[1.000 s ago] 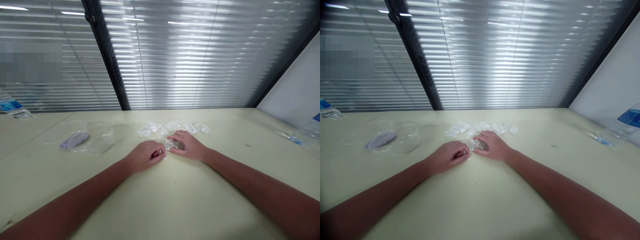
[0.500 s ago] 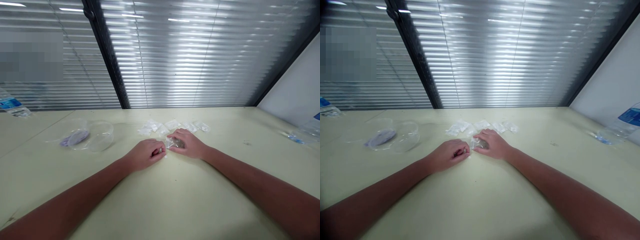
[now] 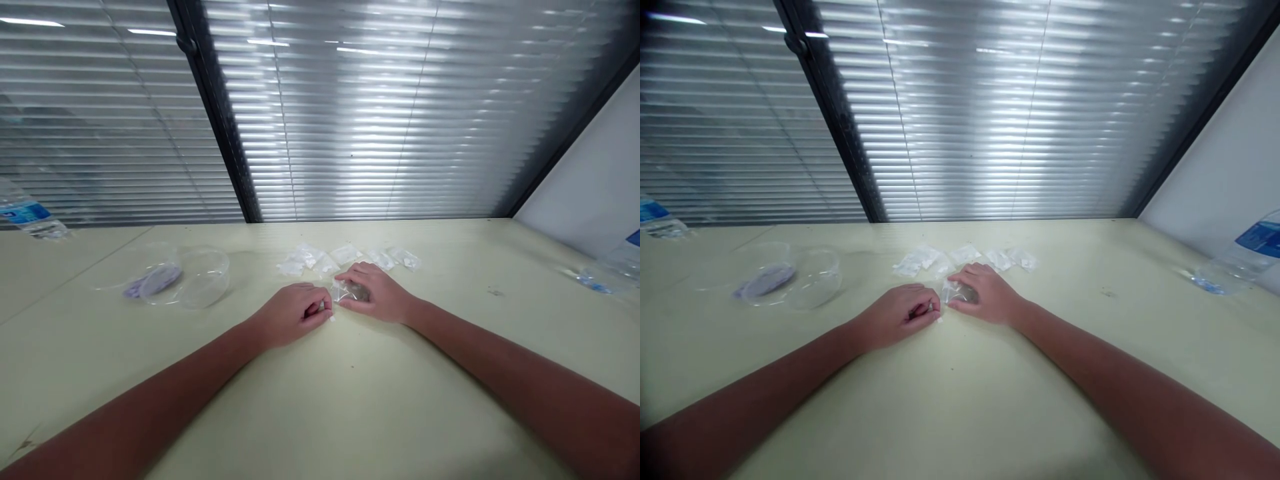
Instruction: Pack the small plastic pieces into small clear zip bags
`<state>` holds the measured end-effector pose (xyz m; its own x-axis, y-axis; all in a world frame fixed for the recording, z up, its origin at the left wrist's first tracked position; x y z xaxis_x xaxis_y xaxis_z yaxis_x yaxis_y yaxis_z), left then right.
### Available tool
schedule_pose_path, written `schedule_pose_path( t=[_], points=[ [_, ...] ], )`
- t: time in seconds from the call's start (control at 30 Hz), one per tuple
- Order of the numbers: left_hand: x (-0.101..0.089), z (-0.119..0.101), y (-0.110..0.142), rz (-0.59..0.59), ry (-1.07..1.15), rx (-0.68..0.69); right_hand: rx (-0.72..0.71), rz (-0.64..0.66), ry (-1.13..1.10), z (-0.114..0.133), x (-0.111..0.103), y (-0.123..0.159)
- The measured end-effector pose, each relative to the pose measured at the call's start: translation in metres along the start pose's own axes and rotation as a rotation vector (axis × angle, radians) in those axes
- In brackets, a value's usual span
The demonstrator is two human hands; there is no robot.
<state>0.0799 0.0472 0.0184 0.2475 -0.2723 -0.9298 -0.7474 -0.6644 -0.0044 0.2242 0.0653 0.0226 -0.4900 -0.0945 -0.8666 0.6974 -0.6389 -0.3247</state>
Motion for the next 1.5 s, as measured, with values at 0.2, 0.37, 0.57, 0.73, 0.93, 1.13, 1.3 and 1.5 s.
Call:
schedule_pose_path(
  t=[0.2,0.37,0.57,0.73,0.93,1.13,1.3,1.5],
  points=[
    [0.0002,0.002,0.0002,-0.005,0.007,-0.003,-0.002,0.0,-0.003,0.0001,-0.0002,0.0001],
    [-0.0009,0.0014,-0.0002,-0.017,0.021,0.005,0.001,0.005,0.0,0.0012,-0.0009,0.0001],
    [-0.001,0.0,0.0002,-0.012,0.025,0.009,-0.003,-0.003,0.004,0.0011,-0.0013,-0.0002],
    [-0.0013,-0.0006,-0.0001,-0.004,0.027,0.012,-0.005,-0.002,0.001,0.0005,-0.0007,-0.0001],
    [-0.0014,-0.0004,-0.0001,-0.009,0.021,0.017,-0.001,0.007,-0.003,0.001,-0.0007,-0.0006],
    [-0.0013,-0.0001,-0.0004,-0.006,0.023,0.015,0.007,0.005,-0.003,0.0013,-0.0007,-0.0005],
    [-0.0024,-0.0018,-0.0004,-0.004,0.024,0.019,0.006,0.001,-0.005,0.0002,-0.0003,-0.0005],
    [-0.0022,-0.0014,-0.0005,-0.006,0.024,0.022,-0.003,-0.002,-0.002,-0.0004,0.0002,-0.0006]
  ],
)
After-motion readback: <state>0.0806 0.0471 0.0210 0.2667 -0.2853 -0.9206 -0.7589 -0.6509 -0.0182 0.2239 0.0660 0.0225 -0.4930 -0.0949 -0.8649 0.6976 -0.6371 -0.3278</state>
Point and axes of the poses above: each hand's wrist, its own y-axis away from the middle knuckle, its own x-axis out of the palm, z = x × y, the point moved 9 cm from there along -y, towards the middle knuckle, and after that the axes turned 10 degrees about z, right-handed, at the moved point
